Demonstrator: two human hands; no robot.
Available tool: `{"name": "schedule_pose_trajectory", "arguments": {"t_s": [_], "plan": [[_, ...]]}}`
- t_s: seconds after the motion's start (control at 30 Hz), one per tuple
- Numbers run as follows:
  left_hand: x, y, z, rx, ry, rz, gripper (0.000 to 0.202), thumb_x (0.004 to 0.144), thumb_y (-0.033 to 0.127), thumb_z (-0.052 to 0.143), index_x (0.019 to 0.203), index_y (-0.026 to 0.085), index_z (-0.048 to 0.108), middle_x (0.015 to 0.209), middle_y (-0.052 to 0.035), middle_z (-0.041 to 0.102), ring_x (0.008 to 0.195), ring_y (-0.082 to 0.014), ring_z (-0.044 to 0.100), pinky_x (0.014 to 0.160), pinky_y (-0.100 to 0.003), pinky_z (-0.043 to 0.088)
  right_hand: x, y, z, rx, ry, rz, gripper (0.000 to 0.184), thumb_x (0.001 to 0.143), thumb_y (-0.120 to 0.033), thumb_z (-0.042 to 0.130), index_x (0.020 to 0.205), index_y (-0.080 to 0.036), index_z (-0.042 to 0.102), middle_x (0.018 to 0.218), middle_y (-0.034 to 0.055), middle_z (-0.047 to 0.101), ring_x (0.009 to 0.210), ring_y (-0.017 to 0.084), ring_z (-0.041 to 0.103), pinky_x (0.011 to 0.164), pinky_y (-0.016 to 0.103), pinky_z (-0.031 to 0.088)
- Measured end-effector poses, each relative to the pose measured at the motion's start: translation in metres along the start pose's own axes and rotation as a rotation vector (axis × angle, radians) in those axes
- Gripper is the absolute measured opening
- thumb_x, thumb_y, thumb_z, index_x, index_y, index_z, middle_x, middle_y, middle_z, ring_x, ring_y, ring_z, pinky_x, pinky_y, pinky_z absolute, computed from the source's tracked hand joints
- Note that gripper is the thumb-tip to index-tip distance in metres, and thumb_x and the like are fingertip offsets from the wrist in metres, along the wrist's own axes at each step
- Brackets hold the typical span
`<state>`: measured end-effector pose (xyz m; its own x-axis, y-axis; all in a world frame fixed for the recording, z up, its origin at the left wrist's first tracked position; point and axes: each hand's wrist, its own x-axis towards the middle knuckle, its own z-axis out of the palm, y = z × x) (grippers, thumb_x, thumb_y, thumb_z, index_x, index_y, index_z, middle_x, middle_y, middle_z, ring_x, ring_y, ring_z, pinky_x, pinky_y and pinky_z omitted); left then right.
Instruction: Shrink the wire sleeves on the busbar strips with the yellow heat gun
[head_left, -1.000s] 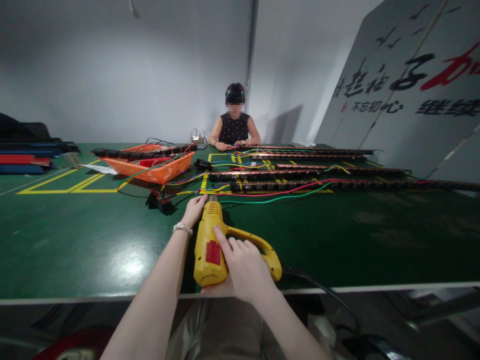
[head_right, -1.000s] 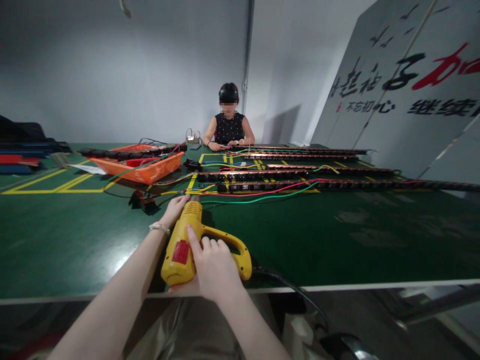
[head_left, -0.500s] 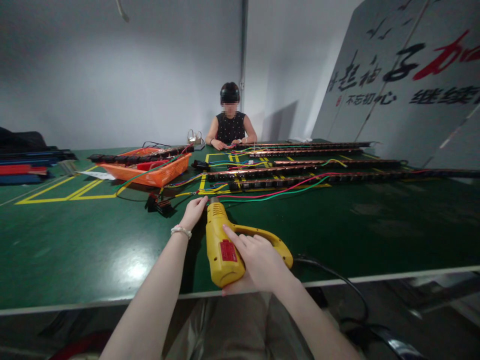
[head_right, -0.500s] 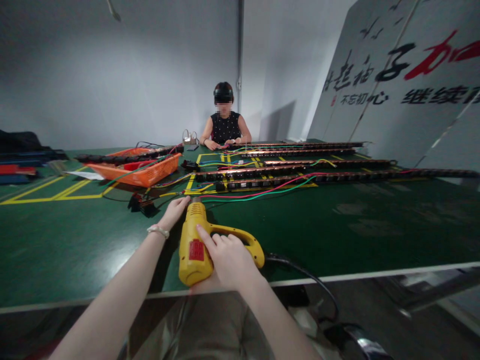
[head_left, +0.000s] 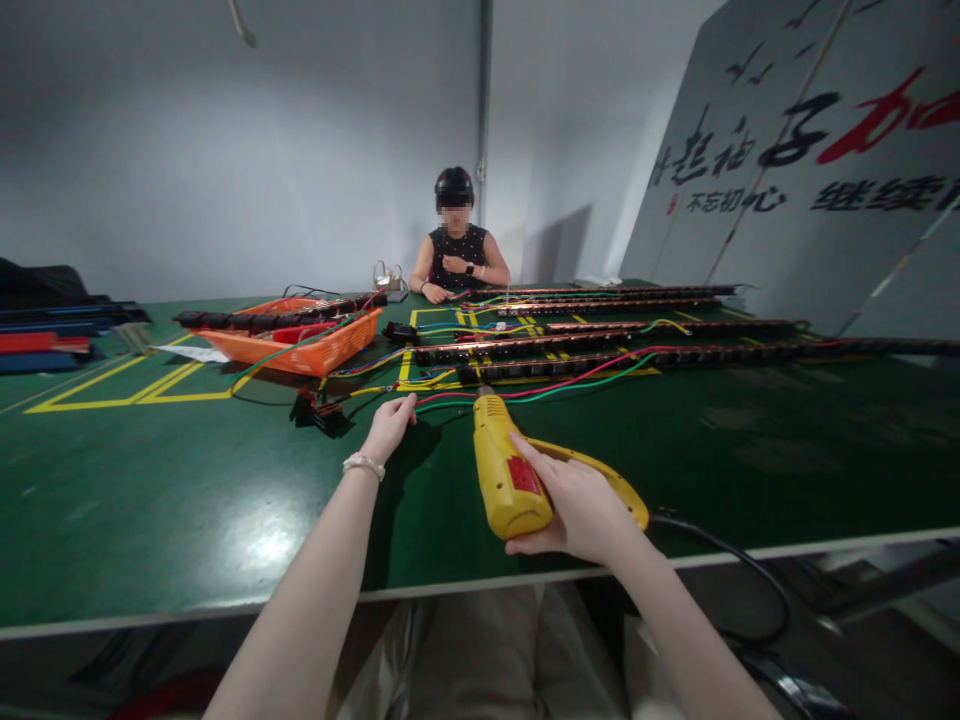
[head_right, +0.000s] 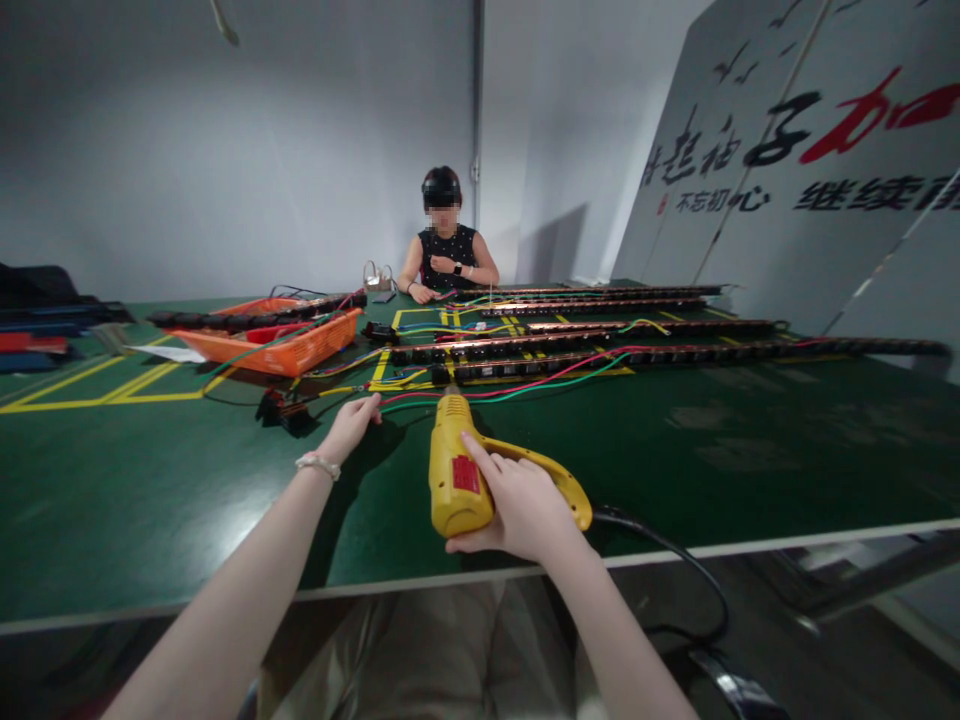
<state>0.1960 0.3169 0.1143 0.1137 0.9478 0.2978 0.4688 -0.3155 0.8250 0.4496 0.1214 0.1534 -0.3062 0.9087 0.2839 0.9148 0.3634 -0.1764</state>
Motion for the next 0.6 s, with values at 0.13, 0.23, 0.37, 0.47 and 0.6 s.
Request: {"name": "schedule_pose_trajectory", "arguments": {"t_s": [0.13, 0.23, 0.37, 0.47, 0.6], "plan": [[-0.001, 0.002, 0.000, -0.005, 0.009, -0.005, 0.050, 0.083, 0.057, 0.039, 0.052, 0.019, 0.052, 0.055, -0.0008, 0.056, 0.058, -0.0160, 0.049, 0.061, -0.028, 0.034, -0.006, 0.008, -0.005, -0.045, 0.013, 0.060, 0.118, 0.056, -0.065, 0.071, 0.148, -0.019, 0.014, 0.112, 0.0126, 0.066, 0.094, 0.032, 0.065, 0.079, 0.042, 0.048], [-0.001, 0.002, 0.001, -0.007, 0.012, -0.005, 0.051, 0.083, 0.058, 0.039, 0.053, 0.019, 0.053, 0.054, -0.0008, 0.056, 0.057, -0.0158, 0.048, 0.060, -0.028, 0.034, -0.009, 0.008, -0.005, -0.081, 0.027, 0.081, 0.117, 0.056, -0.066, 0.070, 0.147, -0.019, 0.014, 0.112, 0.0127, 0.066, 0.093, 0.032, 0.065, 0.079, 0.043, 0.048], [-0.001, 0.003, 0.002, -0.010, 0.017, -0.001, 0.054, 0.082, 0.062, 0.038, 0.053, 0.019, 0.053, 0.055, -0.0012, 0.056, 0.057, -0.0159, 0.048, 0.060, -0.028, 0.034, -0.011, 0.003, -0.003, -0.125, 0.052, 0.090, 0.116, 0.058, -0.069, 0.068, 0.147, -0.016, 0.016, 0.110, 0.0137, 0.066, 0.090, 0.032, 0.065, 0.078, 0.044, 0.049], [0.000, 0.003, 0.003, -0.016, 0.024, 0.004, 0.057, 0.082, 0.065, 0.036, 0.051, 0.019, 0.053, 0.053, -0.0017, 0.055, 0.056, -0.0161, 0.048, 0.061, -0.029, 0.034, -0.011, -0.003, -0.001, -0.140, 0.065, 0.103, 0.116, 0.059, -0.069, 0.067, 0.147, -0.014, 0.016, 0.108, 0.0139, 0.066, 0.088, 0.032, 0.065, 0.077, 0.044, 0.049], [0.000, 0.003, 0.003, -0.017, 0.021, 0.006, 0.059, 0.081, 0.067, 0.034, 0.050, 0.020, 0.052, 0.052, -0.0020, 0.054, 0.056, -0.0163, 0.049, 0.060, -0.029, 0.034, -0.008, -0.012, 0.004, -0.149, 0.085, 0.129, 0.113, 0.061, -0.073, 0.061, 0.146, -0.012, 0.018, 0.104, 0.0148, 0.066, 0.089, 0.032, 0.064, 0.078, 0.044, 0.048]]}}
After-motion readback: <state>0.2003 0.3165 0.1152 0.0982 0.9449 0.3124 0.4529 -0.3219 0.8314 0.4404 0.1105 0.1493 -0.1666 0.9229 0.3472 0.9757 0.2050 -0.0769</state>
